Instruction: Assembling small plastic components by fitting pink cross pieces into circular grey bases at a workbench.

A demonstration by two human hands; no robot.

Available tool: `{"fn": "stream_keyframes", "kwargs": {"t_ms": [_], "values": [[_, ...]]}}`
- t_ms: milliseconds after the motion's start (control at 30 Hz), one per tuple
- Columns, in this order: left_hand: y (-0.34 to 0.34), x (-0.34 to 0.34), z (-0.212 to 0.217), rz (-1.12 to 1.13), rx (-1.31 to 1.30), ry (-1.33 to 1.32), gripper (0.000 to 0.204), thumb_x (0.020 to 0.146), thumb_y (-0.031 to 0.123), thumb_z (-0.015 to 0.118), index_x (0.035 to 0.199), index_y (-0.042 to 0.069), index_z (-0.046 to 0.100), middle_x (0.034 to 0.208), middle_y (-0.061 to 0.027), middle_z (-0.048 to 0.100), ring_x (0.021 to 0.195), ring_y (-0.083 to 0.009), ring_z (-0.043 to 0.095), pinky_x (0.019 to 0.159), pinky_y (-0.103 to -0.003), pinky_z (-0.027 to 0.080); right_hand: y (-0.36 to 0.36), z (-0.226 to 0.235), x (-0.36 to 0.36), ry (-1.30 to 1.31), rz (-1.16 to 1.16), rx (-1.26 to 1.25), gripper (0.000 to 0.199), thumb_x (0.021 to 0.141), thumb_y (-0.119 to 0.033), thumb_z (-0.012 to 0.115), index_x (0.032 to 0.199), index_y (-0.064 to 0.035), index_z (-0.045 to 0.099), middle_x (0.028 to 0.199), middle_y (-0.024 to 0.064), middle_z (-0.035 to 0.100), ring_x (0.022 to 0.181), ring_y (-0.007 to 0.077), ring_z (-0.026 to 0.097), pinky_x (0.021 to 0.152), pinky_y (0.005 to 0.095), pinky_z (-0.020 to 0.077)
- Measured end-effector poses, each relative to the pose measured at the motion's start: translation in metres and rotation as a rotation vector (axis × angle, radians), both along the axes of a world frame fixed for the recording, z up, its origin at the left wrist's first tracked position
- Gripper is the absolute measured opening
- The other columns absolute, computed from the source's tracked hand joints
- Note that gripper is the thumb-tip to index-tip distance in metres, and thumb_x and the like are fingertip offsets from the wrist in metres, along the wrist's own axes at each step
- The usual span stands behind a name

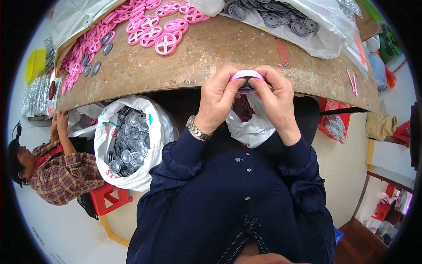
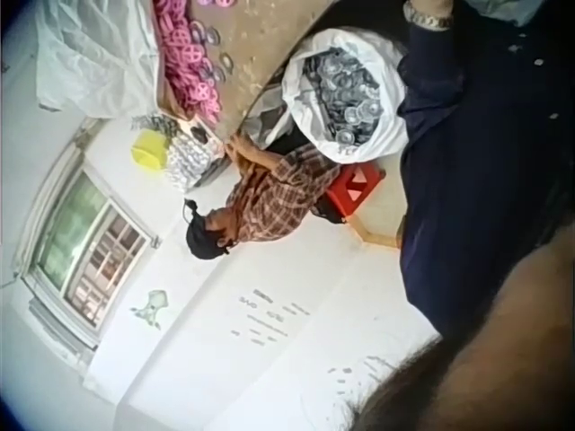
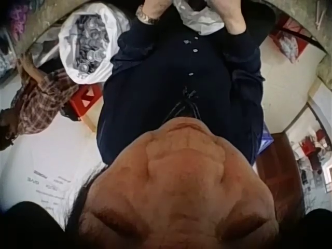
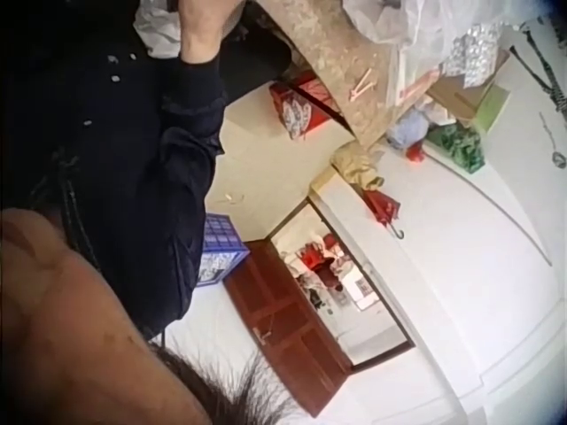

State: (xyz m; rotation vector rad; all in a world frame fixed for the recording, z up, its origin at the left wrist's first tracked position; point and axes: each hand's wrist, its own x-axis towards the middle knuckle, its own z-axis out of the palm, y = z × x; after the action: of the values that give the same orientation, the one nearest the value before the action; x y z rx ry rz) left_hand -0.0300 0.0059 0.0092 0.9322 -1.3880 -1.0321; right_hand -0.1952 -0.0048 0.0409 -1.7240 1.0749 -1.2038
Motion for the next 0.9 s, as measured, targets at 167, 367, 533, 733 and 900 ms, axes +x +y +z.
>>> {"fn": "stream_keyframes", "kwargs": {"t_ms": [167,367,533,733,900], "values": [[0.002,-0.003,0.001,0.048,0.092,-0.094,0.014,0.099,0.009,0.057,0.109,-0.001,0.06,0.093,-0.0021,0.061,0.071,-0.0068,0.06,0.057,-0.02,0.048,-0.005,-0.012,0.002,-0.081,-0.027,0.084,0.009,0.093,-0.007,0.063,0.098,0.0001,0.065,0.083,0.0002,0.064,0.076,0.0067,0.058,0.067,0.0229,0.047],[0.001,-0.005,0.007,-0.078,0.169,-0.009,0.031,0.095,0.003,0.06,0.124,0.0,0.052,0.101,-0.0052,0.061,0.074,-0.0092,0.062,0.061,-0.022,0.053,-0.009,-0.008,-0.004,-0.202,0.051,0.308,0.015,0.094,-0.007,0.062,0.108,-0.0014,0.062,0.09,-0.0037,0.063,0.08,0.0043,0.056,0.069,0.0201,0.0463],[0.006,0.0,0.004,-0.075,0.197,0.024,0.036,0.093,0.0,0.06,0.128,0.001,0.05,0.099,-0.0049,0.062,0.075,-0.0092,0.063,0.061,-0.023,0.054,-0.003,-0.011,0.0,-0.115,0.092,0.171,0.02,0.092,-0.003,0.063,0.112,-0.001,0.061,0.097,-0.001,0.064,0.087,0.0068,0.059,0.079,0.0228,0.0488],[0.009,0.008,0.014,-0.068,0.181,-0.114,0.037,0.09,0.003,0.066,0.126,0.001,0.055,0.098,-0.006,0.064,0.076,-0.0117,0.063,0.065,-0.024,0.052,0.006,-0.014,-0.007,-0.168,0.076,0.237,0.022,0.089,-0.001,0.063,0.111,0.0005,0.061,0.099,0.0013,0.065,0.091,0.008,0.06,0.083,0.0238,0.0485],[-0.015,0.051,0.021,0.302,-0.306,-0.696,0.052,0.086,0.032,0.071,0.124,-0.001,0.057,0.115,-0.0179,0.06,0.11,-0.0354,0.055,0.097,-0.046,0.042,0.016,-0.021,-0.028,0.216,0.048,0.078,0.022,0.085,-0.001,0.068,0.106,0.0002,0.063,0.094,0.0058,0.066,0.086,0.0142,0.062,0.08,0.0264,0.0482]]}}
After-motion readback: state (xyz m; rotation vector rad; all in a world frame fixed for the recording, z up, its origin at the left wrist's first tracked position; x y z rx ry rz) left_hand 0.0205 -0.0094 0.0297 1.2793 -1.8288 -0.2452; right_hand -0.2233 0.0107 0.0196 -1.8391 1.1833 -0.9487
